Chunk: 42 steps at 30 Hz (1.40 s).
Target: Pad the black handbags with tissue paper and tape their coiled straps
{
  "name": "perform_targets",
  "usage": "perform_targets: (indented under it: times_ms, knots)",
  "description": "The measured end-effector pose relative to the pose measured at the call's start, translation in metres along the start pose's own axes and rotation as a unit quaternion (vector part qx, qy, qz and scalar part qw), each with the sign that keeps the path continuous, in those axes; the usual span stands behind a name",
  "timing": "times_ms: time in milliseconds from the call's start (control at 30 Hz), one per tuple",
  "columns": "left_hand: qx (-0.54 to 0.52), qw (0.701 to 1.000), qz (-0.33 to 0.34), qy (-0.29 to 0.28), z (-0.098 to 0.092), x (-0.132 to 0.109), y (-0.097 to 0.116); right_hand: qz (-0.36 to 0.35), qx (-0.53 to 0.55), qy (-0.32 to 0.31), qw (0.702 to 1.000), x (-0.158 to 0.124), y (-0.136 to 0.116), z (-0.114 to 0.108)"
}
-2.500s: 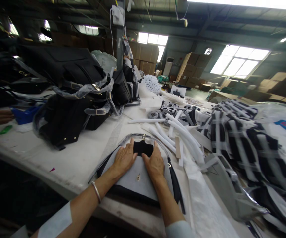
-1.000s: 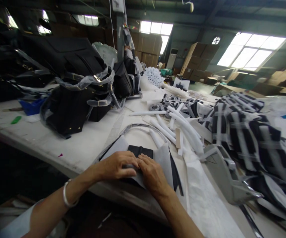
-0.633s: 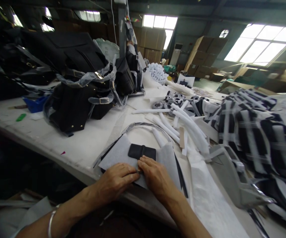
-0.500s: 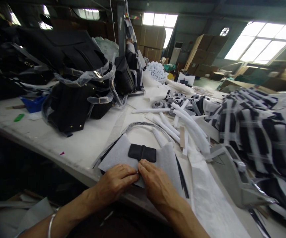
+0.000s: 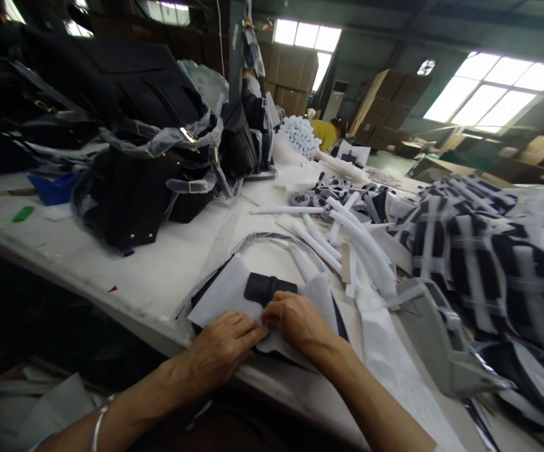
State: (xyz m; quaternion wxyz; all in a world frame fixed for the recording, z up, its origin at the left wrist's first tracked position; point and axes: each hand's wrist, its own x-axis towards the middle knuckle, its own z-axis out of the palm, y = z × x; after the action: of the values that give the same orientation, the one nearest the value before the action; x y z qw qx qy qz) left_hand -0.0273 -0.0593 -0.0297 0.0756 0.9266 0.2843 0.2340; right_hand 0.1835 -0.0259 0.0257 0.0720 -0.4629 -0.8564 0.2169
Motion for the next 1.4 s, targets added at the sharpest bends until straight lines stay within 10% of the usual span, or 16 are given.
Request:
perform_targets:
  times_ms: [267,533,767,1033,1400]
  knots:
    - [0.019,0.998,0.023,0.053,0.01,-0.006,-0.001,-0.06,-0.101,-0.009,0.993,0.005,0.0,0.006]
    - [0.057,0.983,0.068,0.159,0.014,-0.004,-0.004,0.109,-0.186,0.084,0.973,0.003,-0.029,0.031]
    - [0.098,0.976,0.062,0.182,0.015,0.027,-0.022,0.133,-0.152,0.14,0.969,0.002,-0.023,0.0]
    - [0.166,0.96,0.101,0.203,0.05,0.017,-0.038,0.03,-0.125,0.247,0.961,-0.027,0.004,0.049]
    - [0.244,0.926,0.168,0.233,0.031,0.019,-0.049,0.054,0.103,0.222,0.968,-0.03,0.027,-0.036]
